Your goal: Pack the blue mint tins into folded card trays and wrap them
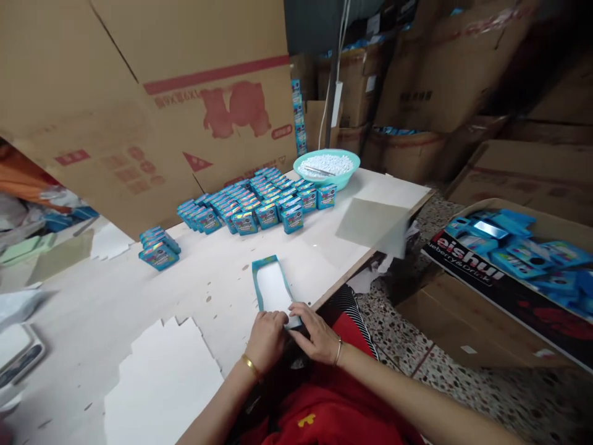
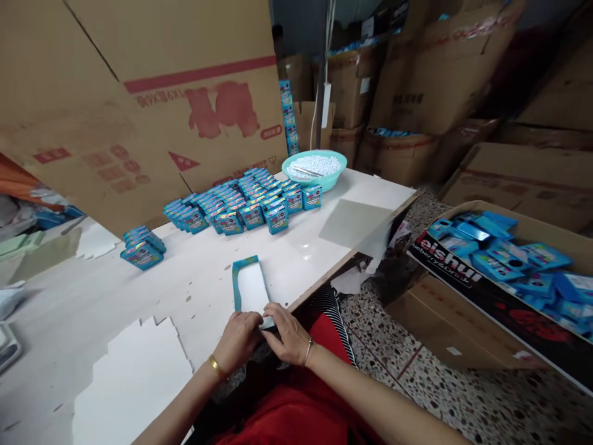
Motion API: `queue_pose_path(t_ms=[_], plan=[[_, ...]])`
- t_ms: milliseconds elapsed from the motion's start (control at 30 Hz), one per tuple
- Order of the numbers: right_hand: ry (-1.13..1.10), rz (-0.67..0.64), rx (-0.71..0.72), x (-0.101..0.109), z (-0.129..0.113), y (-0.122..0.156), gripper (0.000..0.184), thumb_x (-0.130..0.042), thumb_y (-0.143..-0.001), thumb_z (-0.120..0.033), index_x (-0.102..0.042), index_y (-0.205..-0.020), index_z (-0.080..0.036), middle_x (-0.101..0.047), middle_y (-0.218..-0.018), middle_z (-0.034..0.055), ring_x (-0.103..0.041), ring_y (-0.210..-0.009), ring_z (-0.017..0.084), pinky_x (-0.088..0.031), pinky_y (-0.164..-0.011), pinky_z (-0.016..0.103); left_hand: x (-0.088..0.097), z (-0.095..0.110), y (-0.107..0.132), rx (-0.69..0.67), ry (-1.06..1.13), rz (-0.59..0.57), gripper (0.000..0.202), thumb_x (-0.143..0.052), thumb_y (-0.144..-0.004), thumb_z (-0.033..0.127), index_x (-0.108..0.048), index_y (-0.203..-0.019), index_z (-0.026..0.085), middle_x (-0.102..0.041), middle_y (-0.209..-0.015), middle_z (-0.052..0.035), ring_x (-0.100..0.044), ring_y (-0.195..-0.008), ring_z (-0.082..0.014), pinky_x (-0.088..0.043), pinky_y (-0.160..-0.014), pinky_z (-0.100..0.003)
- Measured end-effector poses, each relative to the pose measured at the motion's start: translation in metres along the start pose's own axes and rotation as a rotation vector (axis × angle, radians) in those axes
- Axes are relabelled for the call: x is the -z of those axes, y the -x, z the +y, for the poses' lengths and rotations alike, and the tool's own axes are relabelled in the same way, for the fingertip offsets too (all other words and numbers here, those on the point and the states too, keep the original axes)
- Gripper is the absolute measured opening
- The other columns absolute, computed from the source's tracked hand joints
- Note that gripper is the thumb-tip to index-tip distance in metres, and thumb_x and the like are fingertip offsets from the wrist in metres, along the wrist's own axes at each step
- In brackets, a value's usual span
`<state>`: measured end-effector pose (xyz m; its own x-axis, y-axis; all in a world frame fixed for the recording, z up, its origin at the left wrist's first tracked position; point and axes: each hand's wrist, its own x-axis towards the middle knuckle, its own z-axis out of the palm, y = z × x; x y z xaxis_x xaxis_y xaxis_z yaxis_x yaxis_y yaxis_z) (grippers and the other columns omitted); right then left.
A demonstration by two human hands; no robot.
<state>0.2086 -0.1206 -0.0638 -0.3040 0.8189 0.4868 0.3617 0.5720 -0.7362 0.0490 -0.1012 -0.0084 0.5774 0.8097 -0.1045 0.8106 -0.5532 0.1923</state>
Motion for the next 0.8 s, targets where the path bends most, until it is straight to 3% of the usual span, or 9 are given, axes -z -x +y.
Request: queue_pose_path(t_ms=[200,333,500,567,667,800], plan=[[-0.045,0.0,-0.05,0.003,0.001,-0.003,0.031,-0.044,-0.086,-0.019,-0.04,-0.117,-0.02,-0.052,-0.11,0.0104,-0.052,-0.104,0.02,-0.046,-0.091,0.038,0.006,0.005,0.0,0.036,-0.093,-0.052,0.018,-0.043,-0.086,0.02,-0.06,-0.082,0.018,-0.061,-0.084,-0.0076,-0.057,-0.081,-0.0211,-0.039,-0.072,-0.033],[-0.099,0.007,-0.07,0.003,0.001,0.001,0.039,-0.048,-0.082,-0.018,-0.04,-0.12,-0.02,-0.053,-0.111,0.0103,-0.053,-0.103,0.022,-0.046,-0.09,0.039,0.016,0.009,-0.009,0.136,-0.02,-0.237,0.017,-0.047,-0.082,0.023,-0.062,-0.086,0.017,-0.066,-0.084,-0.0092,-0.061,-0.081,-0.0224,-0.041,-0.07,-0.032],[-0.283,0.018,-0.204,0.005,0.005,-0.002,0.071,-0.05,-0.072,-0.012,-0.025,-0.137,-0.022,-0.045,-0.126,0.0113,-0.055,-0.073,0.013,-0.051,-0.07,0.031,0.029,0.001,-0.03,0.161,0.018,-0.404,0.019,-0.064,-0.068,0.027,-0.066,-0.085,0.019,-0.068,-0.08,-0.0036,-0.061,-0.073,-0.0188,-0.041,-0.06,-0.025],[-0.313,0.065,-0.269,0.002,0.01,-0.01,0.071,-0.046,-0.073,-0.011,-0.023,-0.14,-0.023,-0.042,-0.129,0.0122,-0.053,-0.066,0.011,-0.051,-0.065,0.029,0.032,-0.002,-0.037,0.149,0.01,-0.445,0.019,-0.068,-0.062,0.025,-0.067,-0.08,0.018,-0.067,-0.075,-0.0019,-0.06,-0.067,-0.0171,-0.039,-0.056,-0.023],[-0.121,0.084,-0.391,-0.006,0.021,-0.03,0.059,-0.045,-0.076,-0.015,-0.034,-0.135,-0.015,-0.049,-0.118,0.0141,-0.057,-0.077,0.015,-0.051,-0.074,0.033,0.034,0.001,-0.038,0.13,-0.015,-0.433,0.017,-0.066,-0.064,0.026,-0.067,-0.078,0.017,-0.067,-0.072,-0.0013,-0.058,-0.064,-0.0159,-0.04,-0.056,-0.023],[0.094,-0.015,-0.434,-0.014,0.032,-0.05,0.046,-0.05,-0.074,-0.013,-0.051,-0.12,-0.012,-0.06,-0.104,0.0144,-0.059,-0.095,0.024,-0.047,-0.084,0.036,0.027,0.017,-0.02,0.103,-0.035,-0.331,0.02,-0.05,-0.082,0.029,-0.065,-0.09,0.019,-0.067,-0.085,-0.0036,-0.06,-0.077,-0.0164,-0.043,-0.069,-0.026]])
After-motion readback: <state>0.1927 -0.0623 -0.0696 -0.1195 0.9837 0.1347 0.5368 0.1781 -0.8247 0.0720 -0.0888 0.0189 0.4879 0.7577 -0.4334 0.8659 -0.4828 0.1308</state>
